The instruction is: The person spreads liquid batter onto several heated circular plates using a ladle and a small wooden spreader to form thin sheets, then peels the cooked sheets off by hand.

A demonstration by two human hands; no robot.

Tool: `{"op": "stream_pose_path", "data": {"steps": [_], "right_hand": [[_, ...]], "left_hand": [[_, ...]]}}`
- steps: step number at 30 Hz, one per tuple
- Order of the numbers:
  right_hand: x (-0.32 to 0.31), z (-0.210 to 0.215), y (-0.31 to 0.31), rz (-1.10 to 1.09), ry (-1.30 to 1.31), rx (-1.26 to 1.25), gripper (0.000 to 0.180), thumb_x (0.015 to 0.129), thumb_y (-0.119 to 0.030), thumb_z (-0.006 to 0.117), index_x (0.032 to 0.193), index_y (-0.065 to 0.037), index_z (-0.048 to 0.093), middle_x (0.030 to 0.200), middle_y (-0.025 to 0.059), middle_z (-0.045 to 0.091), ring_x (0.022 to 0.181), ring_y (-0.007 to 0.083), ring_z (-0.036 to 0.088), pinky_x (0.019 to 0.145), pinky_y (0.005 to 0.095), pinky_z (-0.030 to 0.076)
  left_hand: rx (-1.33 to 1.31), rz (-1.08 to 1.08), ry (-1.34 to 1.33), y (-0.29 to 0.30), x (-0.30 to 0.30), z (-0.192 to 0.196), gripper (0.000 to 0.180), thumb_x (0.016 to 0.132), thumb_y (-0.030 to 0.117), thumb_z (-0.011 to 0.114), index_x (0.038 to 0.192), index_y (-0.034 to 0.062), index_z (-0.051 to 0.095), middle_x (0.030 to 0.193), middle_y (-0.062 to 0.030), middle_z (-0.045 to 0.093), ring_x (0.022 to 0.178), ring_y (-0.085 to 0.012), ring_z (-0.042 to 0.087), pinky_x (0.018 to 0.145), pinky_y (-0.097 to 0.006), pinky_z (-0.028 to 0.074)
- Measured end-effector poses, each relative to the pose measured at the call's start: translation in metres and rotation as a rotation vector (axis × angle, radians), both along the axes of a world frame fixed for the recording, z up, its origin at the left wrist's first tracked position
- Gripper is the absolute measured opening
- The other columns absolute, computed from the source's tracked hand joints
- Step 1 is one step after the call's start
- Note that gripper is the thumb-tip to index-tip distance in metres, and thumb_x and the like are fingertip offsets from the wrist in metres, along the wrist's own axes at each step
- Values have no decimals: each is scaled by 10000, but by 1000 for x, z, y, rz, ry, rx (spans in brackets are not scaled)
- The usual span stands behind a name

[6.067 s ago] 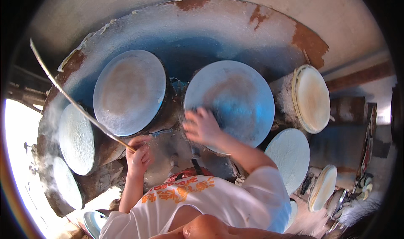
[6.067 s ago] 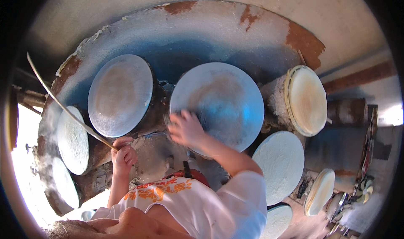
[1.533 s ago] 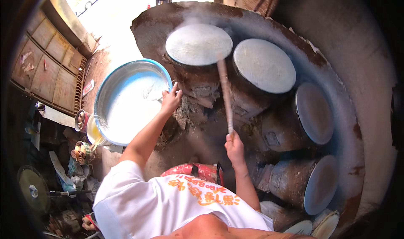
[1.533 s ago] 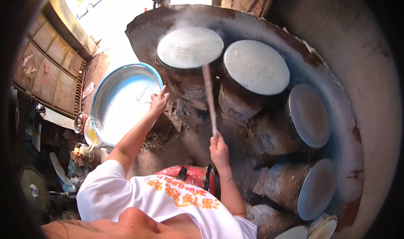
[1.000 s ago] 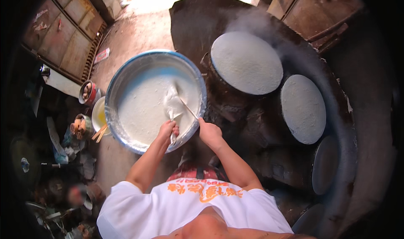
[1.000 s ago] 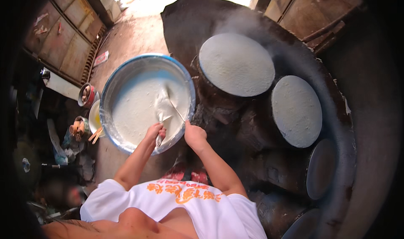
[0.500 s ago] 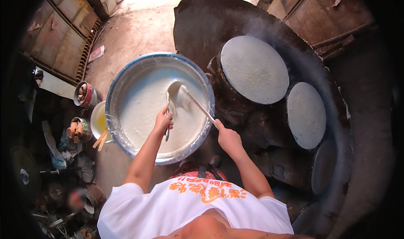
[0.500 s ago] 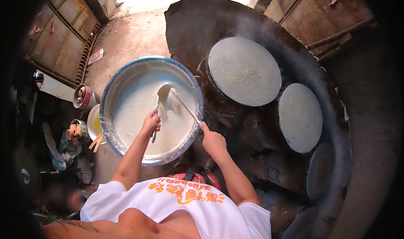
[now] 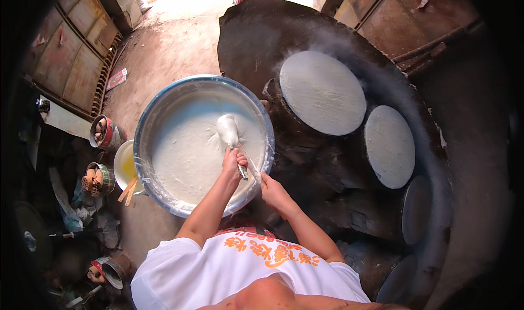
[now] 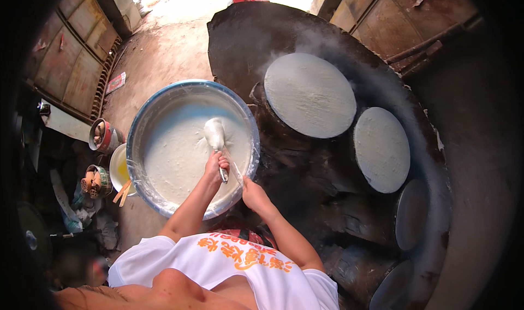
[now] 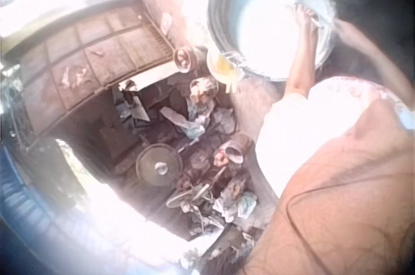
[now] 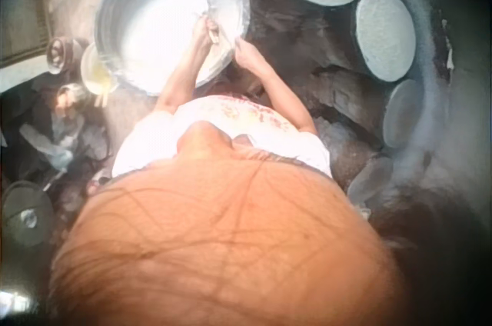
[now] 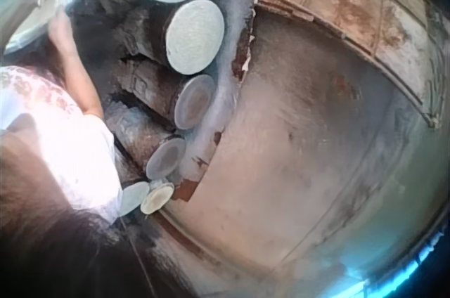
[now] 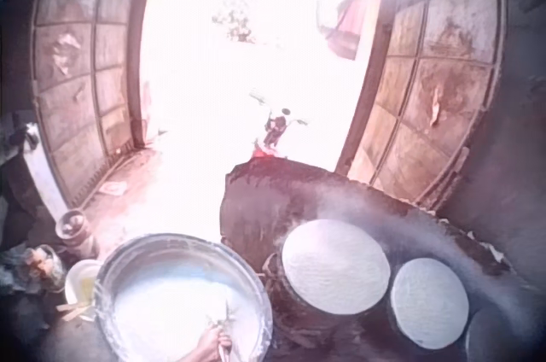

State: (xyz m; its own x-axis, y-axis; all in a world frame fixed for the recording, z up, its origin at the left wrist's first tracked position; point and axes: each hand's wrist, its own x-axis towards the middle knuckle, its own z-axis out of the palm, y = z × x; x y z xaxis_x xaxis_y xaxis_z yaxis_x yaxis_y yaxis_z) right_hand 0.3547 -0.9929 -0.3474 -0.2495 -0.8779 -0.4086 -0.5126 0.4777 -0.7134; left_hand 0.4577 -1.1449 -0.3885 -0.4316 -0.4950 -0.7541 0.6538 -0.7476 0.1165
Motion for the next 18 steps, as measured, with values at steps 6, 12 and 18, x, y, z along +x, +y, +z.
{"op": "stream_pose_path", "data": {"steps": [6,12,18], "right_hand": [[4,106,44,-307,-994,180,421,981,-173,369,1397,-230,333,579,-13,397,400,63,321,363,211,297],[-4,207,42,-181,-1457,-153,402,993,-206,385,1393,-236,357,575,13,402,377,72,294,331,214,262],[-18,301,7,76,-1401,-574,410,985,-201,410,1393,-235,394,564,37,430,359,69,277,314,203,250]], "left_hand": [[87,58,678,38,30,115,172,973,209,438,811,151,439,557,38,344,421,-46,326,353,-186,305],[-521,-153,729,41,46,285,378,1010,305,354,690,103,362,561,18,283,408,-75,322,325,-207,287],[-878,-290,985,9,47,413,390,1018,292,319,712,53,355,571,-6,324,381,-87,348,312,-212,348]]}}
